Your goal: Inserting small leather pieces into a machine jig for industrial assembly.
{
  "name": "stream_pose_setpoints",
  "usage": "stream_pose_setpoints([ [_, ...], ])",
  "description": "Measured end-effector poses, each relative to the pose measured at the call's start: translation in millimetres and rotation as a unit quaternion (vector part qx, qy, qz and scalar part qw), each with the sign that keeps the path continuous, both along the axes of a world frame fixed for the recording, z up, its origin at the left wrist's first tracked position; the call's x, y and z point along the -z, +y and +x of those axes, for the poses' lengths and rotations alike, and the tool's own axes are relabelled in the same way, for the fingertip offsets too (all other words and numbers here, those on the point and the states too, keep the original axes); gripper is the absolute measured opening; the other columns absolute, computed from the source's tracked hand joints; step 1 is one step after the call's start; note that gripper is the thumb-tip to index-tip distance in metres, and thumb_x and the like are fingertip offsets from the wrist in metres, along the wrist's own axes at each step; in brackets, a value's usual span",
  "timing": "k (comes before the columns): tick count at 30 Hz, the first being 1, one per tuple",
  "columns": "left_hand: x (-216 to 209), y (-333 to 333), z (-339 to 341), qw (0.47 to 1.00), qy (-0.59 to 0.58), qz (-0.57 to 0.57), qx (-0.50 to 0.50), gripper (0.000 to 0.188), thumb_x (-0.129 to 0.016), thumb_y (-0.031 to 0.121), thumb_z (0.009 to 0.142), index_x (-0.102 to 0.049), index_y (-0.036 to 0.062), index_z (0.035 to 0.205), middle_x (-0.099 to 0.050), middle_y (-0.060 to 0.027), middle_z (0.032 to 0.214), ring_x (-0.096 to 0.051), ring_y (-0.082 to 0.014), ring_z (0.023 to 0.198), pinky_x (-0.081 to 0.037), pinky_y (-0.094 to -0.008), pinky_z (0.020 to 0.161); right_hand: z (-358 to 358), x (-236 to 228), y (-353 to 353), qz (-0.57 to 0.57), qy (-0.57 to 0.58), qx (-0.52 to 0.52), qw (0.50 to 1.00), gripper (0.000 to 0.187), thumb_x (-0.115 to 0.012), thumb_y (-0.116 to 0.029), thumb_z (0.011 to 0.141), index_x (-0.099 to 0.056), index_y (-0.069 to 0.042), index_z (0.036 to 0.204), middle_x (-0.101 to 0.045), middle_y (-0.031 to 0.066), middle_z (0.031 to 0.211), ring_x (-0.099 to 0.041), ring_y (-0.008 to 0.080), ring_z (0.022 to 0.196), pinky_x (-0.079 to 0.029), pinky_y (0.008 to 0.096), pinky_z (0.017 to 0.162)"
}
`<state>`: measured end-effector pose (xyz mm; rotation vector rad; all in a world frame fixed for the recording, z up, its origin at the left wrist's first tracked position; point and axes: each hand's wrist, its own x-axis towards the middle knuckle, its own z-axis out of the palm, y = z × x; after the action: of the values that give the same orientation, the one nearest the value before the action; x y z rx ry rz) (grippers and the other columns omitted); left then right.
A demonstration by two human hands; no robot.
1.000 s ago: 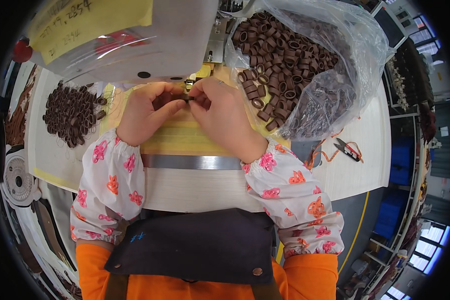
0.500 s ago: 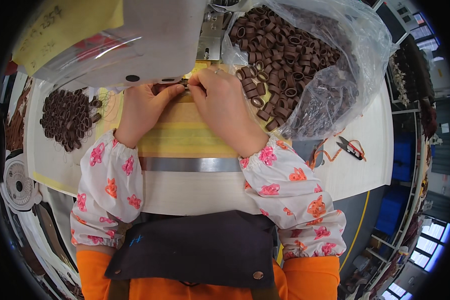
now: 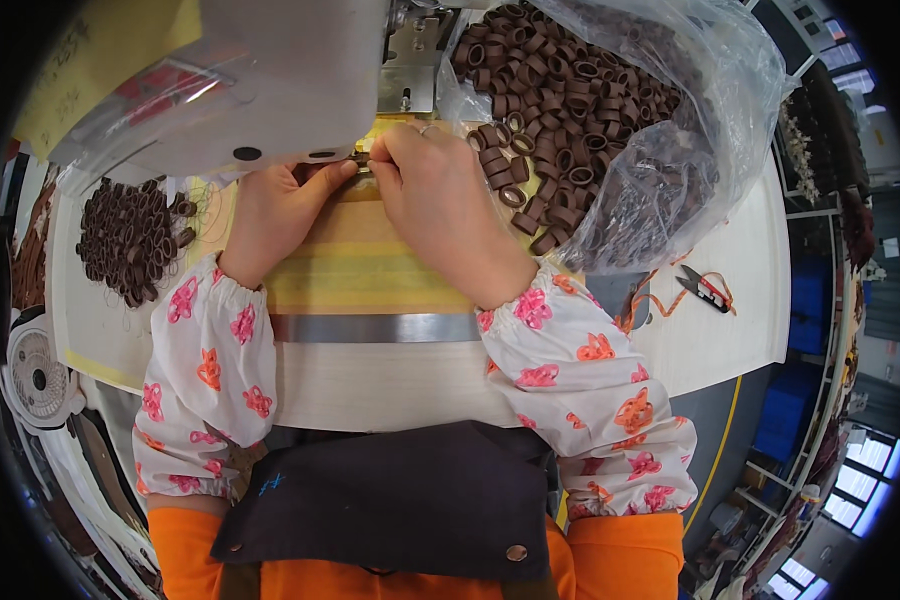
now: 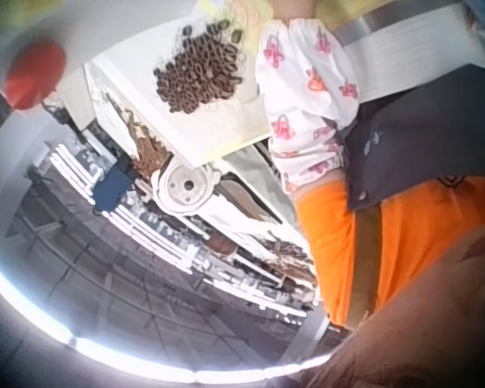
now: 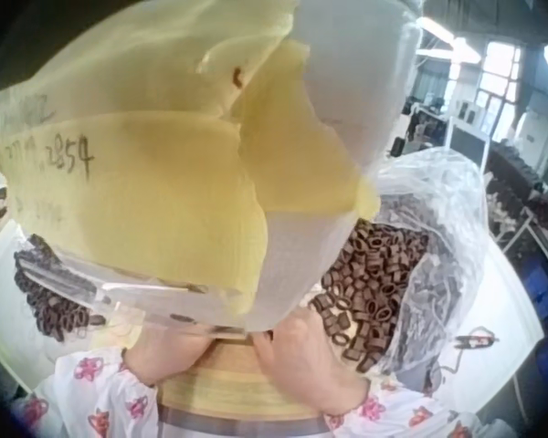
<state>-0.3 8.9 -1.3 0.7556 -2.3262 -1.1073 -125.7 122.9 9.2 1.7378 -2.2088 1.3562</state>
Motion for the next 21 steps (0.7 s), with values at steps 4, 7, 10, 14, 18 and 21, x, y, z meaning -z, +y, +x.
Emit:
stream_pose_setpoints([
  [4, 8, -2, -1, 0.999, 0.040, -0.029, 0.011, 0.022, -0.063, 0.024, 0.079, -0.069, 0.0031, 0.086, -0.065, -0.0107, 0.070, -0.061, -0.0223, 0.059, -0.047, -0.0298, 0.058, -1, -4, 0, 0.049, -0.009, 0.008, 0.999, 0.008, -0.061, 0.002, 0.073, -0.053, 0.002, 0.074, -0.058, 0.0183, 0.067, -0.058, 0.0366, 0.063, -0.046, 0.0414, 0.055],
  [7, 8, -5, 0, 0.999, 0.024, -0.016, 0.022, 0.025, -0.065, 0.025, 0.081, -0.067, 0.0026, 0.092, -0.065, -0.0067, 0.071, -0.056, -0.0124, 0.062, -0.044, -0.0260, 0.058, -2, -3, -1, 0.049, -0.002, 0.001, 0.999, 0.010, -0.062, 0.001, 0.072, -0.052, 0.001, 0.073, -0.058, 0.0176, 0.065, -0.058, 0.0360, 0.063, -0.046, 0.0411, 0.055],
  [10, 6, -6, 0, 1.000, -0.030, 0.001, 0.008, 0.027, -0.066, 0.026, 0.082, -0.066, 0.0027, 0.095, -0.064, -0.0042, 0.072, -0.053, -0.0075, 0.063, -0.042, -0.0242, 0.059, -3, -3, -3, 0.055, 0.005, 0.002, 0.998, 0.010, -0.062, 0.000, 0.072, -0.052, 0.001, 0.072, -0.058, 0.0169, 0.065, -0.058, 0.0357, 0.063, -0.046, 0.0408, 0.055],
  [14, -8, -4, 3, 0.992, -0.117, 0.037, -0.022, 0.027, -0.066, 0.027, 0.081, -0.066, 0.0033, 0.095, -0.064, -0.0035, 0.071, -0.053, -0.0074, 0.063, -0.043, -0.0243, 0.059, -3, 0, -7, 0.058, -0.003, -0.003, 0.998, 0.011, -0.063, -0.001, 0.072, -0.052, 0.001, 0.071, -0.058, 0.0173, 0.066, -0.058, 0.0358, 0.064, -0.046, 0.0408, 0.056],
  [18, 9, -5, 0, 0.999, -0.048, 0.007, -0.007, 0.027, -0.065, 0.030, 0.081, -0.068, 0.0047, 0.092, -0.063, -0.0045, 0.066, -0.055, -0.0110, 0.059, -0.043, -0.0251, 0.057, -4, -1, -5, 0.073, -0.021, 0.005, 0.997, 0.011, -0.063, -0.002, 0.072, -0.053, 0.001, 0.071, -0.058, 0.0176, 0.066, -0.058, 0.0359, 0.064, -0.046, 0.0409, 0.056],
  [21, 10, -6, 2, 1.000, -0.017, -0.004, -0.015, 0.029, -0.062, 0.033, 0.080, -0.070, 0.0054, 0.088, -0.061, -0.0086, 0.059, -0.059, -0.0187, 0.054, -0.045, -0.0279, 0.055, -4, 2, -7, 0.071, -0.018, 0.004, 0.997, 0.011, -0.064, -0.003, 0.072, -0.053, 0.001, 0.071, -0.059, 0.0174, 0.066, -0.059, 0.0359, 0.063, -0.046, 0.0406, 0.056],
])
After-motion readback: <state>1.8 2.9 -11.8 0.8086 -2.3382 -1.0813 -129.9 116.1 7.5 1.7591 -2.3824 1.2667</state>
